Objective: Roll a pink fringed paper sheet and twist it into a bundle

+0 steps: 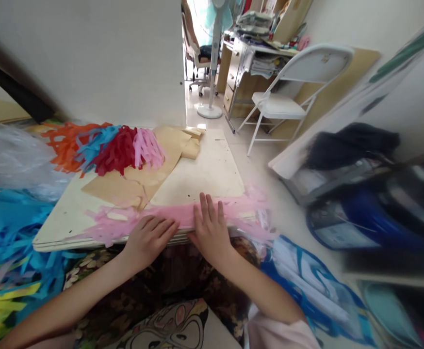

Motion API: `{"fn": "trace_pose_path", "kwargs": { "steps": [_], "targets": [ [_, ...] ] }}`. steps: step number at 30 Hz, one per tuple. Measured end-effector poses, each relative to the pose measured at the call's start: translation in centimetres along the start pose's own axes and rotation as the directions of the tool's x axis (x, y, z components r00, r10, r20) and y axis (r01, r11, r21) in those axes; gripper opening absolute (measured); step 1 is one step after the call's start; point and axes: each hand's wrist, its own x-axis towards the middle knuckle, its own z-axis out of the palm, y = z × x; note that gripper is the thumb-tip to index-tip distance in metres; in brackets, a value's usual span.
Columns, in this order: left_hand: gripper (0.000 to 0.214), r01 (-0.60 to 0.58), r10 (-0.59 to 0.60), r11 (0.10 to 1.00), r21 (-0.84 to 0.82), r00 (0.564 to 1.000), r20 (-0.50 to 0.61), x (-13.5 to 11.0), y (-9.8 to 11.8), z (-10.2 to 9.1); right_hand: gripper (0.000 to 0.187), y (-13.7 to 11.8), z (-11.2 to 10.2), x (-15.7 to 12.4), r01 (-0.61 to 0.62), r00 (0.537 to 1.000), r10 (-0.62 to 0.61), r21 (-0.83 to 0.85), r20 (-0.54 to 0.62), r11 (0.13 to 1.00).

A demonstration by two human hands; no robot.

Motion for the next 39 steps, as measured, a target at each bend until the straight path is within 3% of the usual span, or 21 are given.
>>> {"fn": "trace_pose_path", "kwargs": {
  "steps": [3, 5, 9, 14, 19, 27, 35, 39],
  "targets": [
    [0.020, -0.004, 0.004, 1.000, 0.011, 1.000, -0.013, -0.1, 0.1, 0.0, 0.028, -0.7, 0.0, 0.1, 0.074, 0.994, -0.069, 0.053, -0.086, 0.996],
    [0.019, 0.025, -0.025, 1.000, 0.004, 1.000, 0.010, 0.0, 0.1, 0.1, 0.020, -0.8, -0.1, 0.4, 0.120, 0.990, -0.110, 0.122, -0.085, 0.985],
    [0.016, 0.089, -0.074, 0.992, -0.091, 0.985, 0.157, 0.6, -0.8, -0.1, 0.018, 0.1, -0.4, 1.7, 0.102, 0.994, -0.110, 0.232, 0.019, 0.967],
    [0.024, 0.221, -0.129, 0.950, -0.220, 0.921, 0.367, 2.2, -2.6, -0.9, 0.021, 2.2, -0.9, 3.0, 0.059, 0.977, -0.116, 0.296, 0.181, 0.954],
    [0.028, 0.282, -0.182, 0.950, -0.133, 0.849, 0.495, 3.3, -3.2, -0.9, 0.024, 3.9, -0.7, 3.3, -0.005, 0.958, -0.097, 0.354, 0.269, 0.935],
    [0.031, 0.307, -0.280, 0.951, 0.040, 0.800, 0.530, 4.2, -2.8, -1.0, 0.014, 5.0, -1.1, 3.2, -0.152, 0.932, 0.011, 0.360, 0.363, 0.921],
    [0.028, 0.309, -0.294, 0.948, 0.073, 0.772, 0.563, 4.7, -2.5, -1.0, 0.026, 4.6, -1.9, 3.9, -0.091, 0.894, -0.018, 0.221, 0.447, 0.971],
    [0.028, 0.258, -0.253, 0.963, 0.073, 0.787, 0.562, 4.6, -2.9, -1.0, 0.024, 4.5, -1.8, 4.0, -0.078, 0.904, -0.016, 0.201, 0.427, 0.976]
  ]
}}
